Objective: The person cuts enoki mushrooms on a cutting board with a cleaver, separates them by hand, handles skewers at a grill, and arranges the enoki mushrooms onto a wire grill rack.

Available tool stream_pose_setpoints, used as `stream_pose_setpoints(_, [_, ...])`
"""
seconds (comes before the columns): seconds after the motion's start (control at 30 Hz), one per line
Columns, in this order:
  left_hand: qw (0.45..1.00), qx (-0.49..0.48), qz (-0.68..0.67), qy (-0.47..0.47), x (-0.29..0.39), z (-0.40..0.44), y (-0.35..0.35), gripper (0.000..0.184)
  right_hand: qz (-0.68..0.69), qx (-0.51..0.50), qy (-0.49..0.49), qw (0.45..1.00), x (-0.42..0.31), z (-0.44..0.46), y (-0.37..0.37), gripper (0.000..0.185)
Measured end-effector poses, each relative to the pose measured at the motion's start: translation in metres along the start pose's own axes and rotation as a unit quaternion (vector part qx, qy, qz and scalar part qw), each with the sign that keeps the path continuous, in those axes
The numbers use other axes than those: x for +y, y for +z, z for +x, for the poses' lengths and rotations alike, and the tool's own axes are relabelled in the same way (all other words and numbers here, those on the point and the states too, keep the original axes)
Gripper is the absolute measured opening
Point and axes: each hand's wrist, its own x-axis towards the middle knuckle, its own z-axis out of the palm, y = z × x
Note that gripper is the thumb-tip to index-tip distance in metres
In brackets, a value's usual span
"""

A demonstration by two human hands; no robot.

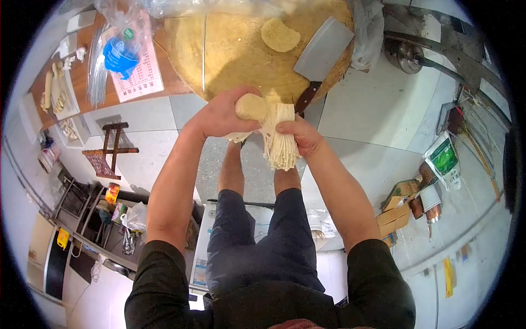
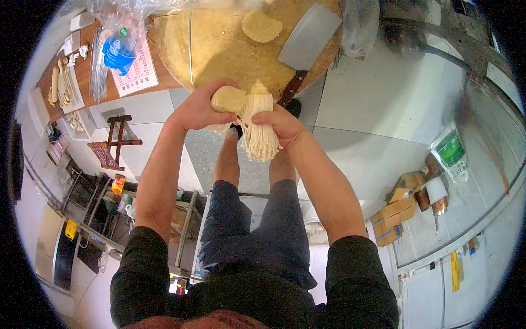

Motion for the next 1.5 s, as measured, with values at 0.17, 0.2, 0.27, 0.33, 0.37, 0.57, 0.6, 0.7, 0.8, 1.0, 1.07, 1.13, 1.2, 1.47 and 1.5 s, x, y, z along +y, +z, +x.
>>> stream_pose_setpoints(0.17, [0.997,-0.015,0.07,0.002,0.01,-0.004,-0.003,0.062,0.077,-0.047,0.027,0.996,0.002,0.001,-0.008,0.063])
stream_pose_setpoints(0.2, [0.997,-0.012,0.075,0.012,0.012,-0.006,-0.004,0.062,0.098,-0.045,0.035,0.994,0.004,0.002,-0.011,0.063])
stream_pose_setpoints(0.27, [0.996,-0.006,0.084,0.033,0.015,-0.008,-0.004,0.062,0.104,-0.048,0.032,0.993,0.007,0.002,-0.016,0.063])
stream_pose_setpoints(0.33, [0.99,0.016,0.112,0.079,0.01,-0.009,-0.005,0.062,0.072,-0.059,0.013,0.996,0.004,0.001,-0.005,0.06])
stream_pose_setpoints(0.37, [0.986,0.028,0.127,0.102,0.008,-0.009,-0.005,0.062,0.068,-0.066,0.012,0.995,0.002,0.0,0.001,0.059])
stream_pose_setpoints(0.57, [0.992,0.016,0.107,0.059,0.011,-0.01,-0.007,0.063,0.033,-0.043,-0.012,0.998,0.009,0.001,0.016,0.057])
stream_pose_setpoints(0.6, [0.992,0.008,0.107,0.06,0.012,-0.01,-0.008,0.063,0.037,-0.046,-0.008,0.998,0.01,0.001,0.015,0.061])
stream_pose_setpoints(0.7, [0.993,-0.007,0.1,0.069,0.013,-0.011,-0.009,0.064,0.046,-0.057,0.012,0.997,0.012,-0.002,0.006,0.066])
stream_pose_setpoints(0.8, [0.99,0.013,0.102,0.098,0.008,-0.012,-0.005,0.064,0.073,-0.055,0.013,0.996,0.014,0.0,0.002,0.058])
stream_pose_setpoints(1.0, [0.954,0.064,0.213,0.2,0.013,-0.015,-0.002,0.061,0.073,-0.055,0.021,0.996,0.007,-0.001,0.005,0.055])
stream_pose_setpoints(1.07, [0.93,0.082,0.273,0.232,0.014,-0.013,-0.002,0.06,0.073,-0.068,0.04,0.994,0.003,-0.003,0.012,0.055])
stream_pose_setpoints(1.13, [0.914,0.086,0.307,0.251,0.014,-0.012,0.0,0.061,0.084,-0.097,0.063,0.99,0.002,-0.003,0.017,0.055])
stream_pose_setpoints(1.2, [0.901,0.084,0.336,0.262,0.016,-0.013,0.003,0.061,0.071,-0.099,0.06,0.991,0.003,-0.004,0.013,0.056])
stream_pose_setpoints(1.47, [0.874,0.09,0.398,0.265,0.016,-0.01,0.016,0.062,0.058,-0.05,0.047,0.996,0.015,0.007,-0.024,0.057])
stream_pose_setpoints(1.5, [0.885,0.094,0.38,0.252,0.015,-0.009,0.018,0.062,0.061,-0.059,0.066,0.994,0.012,0.01,-0.027,0.058])
